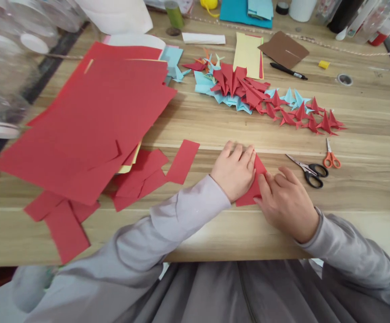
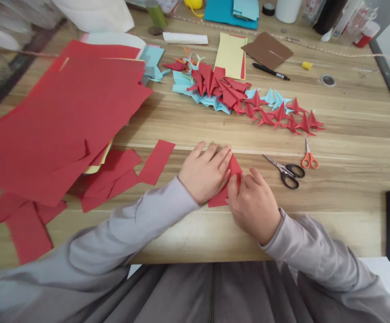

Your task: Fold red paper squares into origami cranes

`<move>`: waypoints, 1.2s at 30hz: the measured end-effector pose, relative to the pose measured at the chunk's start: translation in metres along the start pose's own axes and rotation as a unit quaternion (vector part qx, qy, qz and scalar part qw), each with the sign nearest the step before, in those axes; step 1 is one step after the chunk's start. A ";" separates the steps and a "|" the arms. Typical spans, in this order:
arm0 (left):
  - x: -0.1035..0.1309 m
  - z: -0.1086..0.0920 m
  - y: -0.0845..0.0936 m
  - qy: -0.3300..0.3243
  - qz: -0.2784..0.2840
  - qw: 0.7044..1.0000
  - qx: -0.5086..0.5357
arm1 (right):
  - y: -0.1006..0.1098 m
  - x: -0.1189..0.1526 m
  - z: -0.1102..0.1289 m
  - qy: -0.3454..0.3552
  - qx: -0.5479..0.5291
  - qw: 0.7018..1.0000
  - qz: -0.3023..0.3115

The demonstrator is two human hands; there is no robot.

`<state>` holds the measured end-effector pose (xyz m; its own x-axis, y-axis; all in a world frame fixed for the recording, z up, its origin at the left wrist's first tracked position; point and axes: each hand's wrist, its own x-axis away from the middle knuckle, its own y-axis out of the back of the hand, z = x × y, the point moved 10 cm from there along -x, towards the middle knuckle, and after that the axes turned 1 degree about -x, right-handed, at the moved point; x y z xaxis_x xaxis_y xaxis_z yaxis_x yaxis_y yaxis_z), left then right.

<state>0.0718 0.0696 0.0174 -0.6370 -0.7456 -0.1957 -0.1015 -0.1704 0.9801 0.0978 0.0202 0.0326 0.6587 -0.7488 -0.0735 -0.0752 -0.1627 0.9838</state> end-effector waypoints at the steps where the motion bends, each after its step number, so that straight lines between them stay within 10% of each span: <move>1: 0.000 0.000 0.000 0.001 -0.001 1.000 0.000 | 0.002 0.002 0.002 -0.001 0.002 1.000 0.006; 8: 0.000 0.000 0.002 -0.008 -0.010 1.000 -0.005 | 0.011 0.011 0.003 -0.022 -0.011 0.998 0.050; 13: -0.002 0.008 0.000 -0.018 -0.016 1.000 -0.003 | 0.023 0.006 -0.023 -0.069 -0.038 0.996 -0.033; 23: -0.005 0.016 -0.003 -0.014 -0.024 1.000 0.014 | -0.020 -0.016 -0.035 -0.066 -0.085 0.994 -0.025; 36: 0.003 0.017 0.005 0.001 -0.096 0.993 0.063 | -0.027 -0.018 -0.042 -0.110 -0.094 0.990 0.000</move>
<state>0.0570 0.0776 0.0225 -0.5957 -0.7079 -0.3794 -0.3154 -0.2283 0.9211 0.1191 0.0649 0.0145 0.4785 -0.8738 -0.0861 0.0781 -0.0553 0.9954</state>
